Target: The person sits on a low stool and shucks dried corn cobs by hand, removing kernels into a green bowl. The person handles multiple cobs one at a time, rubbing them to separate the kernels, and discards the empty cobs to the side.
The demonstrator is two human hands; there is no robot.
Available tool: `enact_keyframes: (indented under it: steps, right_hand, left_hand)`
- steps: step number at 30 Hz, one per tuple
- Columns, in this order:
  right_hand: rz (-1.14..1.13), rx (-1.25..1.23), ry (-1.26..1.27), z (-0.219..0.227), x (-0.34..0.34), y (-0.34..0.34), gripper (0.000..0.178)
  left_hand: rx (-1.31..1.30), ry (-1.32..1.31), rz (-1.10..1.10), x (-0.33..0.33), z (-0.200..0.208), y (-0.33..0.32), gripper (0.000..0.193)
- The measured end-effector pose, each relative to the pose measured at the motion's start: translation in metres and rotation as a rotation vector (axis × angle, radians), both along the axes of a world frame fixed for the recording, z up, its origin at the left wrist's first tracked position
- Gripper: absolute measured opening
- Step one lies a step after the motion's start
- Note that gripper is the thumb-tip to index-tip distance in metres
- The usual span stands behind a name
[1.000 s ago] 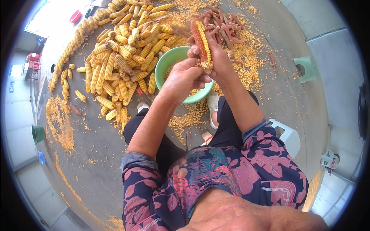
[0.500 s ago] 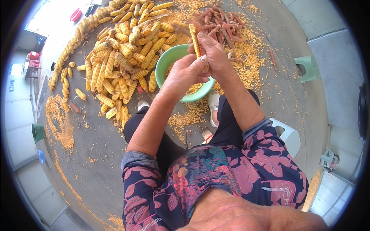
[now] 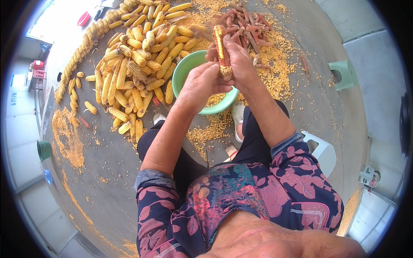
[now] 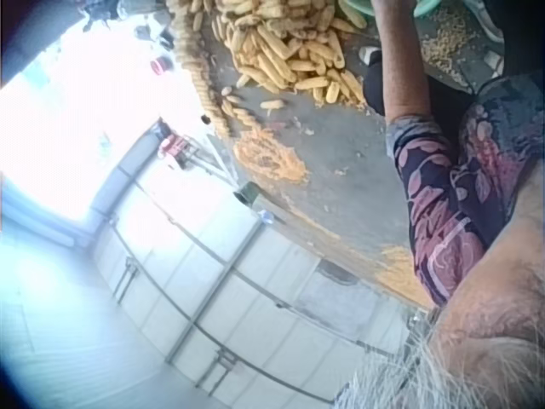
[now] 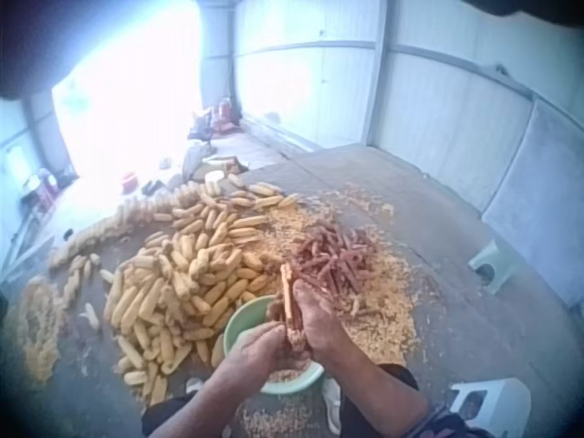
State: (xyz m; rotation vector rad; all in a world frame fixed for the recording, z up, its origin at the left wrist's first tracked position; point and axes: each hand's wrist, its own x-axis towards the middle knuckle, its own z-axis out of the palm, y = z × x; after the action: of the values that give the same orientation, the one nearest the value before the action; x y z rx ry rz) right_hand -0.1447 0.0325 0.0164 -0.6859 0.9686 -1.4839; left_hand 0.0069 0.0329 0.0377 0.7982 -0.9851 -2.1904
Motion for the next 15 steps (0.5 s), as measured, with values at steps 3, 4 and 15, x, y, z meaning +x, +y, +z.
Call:
enact_keyframes:
  steps: [3, 4, 15]
  right_hand:
    - [-0.028, 0.032, 0.093, 0.013, 0.004, 0.004, 0.047]
    - [-0.001, 0.016, 0.139, 0.013, 0.003, 0.004, 0.046]
    - [0.068, 0.020, 0.116, 0.017, 0.006, 0.006, 0.043]
  left_hand:
    - [-0.027, -0.017, -0.058, 0.004, 0.000, -0.002, 0.028]
    - [-0.053, -0.027, -0.086, 0.005, -0.001, -0.003, 0.029]
    - [-0.141, -0.130, -0.228, 0.014, 0.005, -0.002, 0.032]
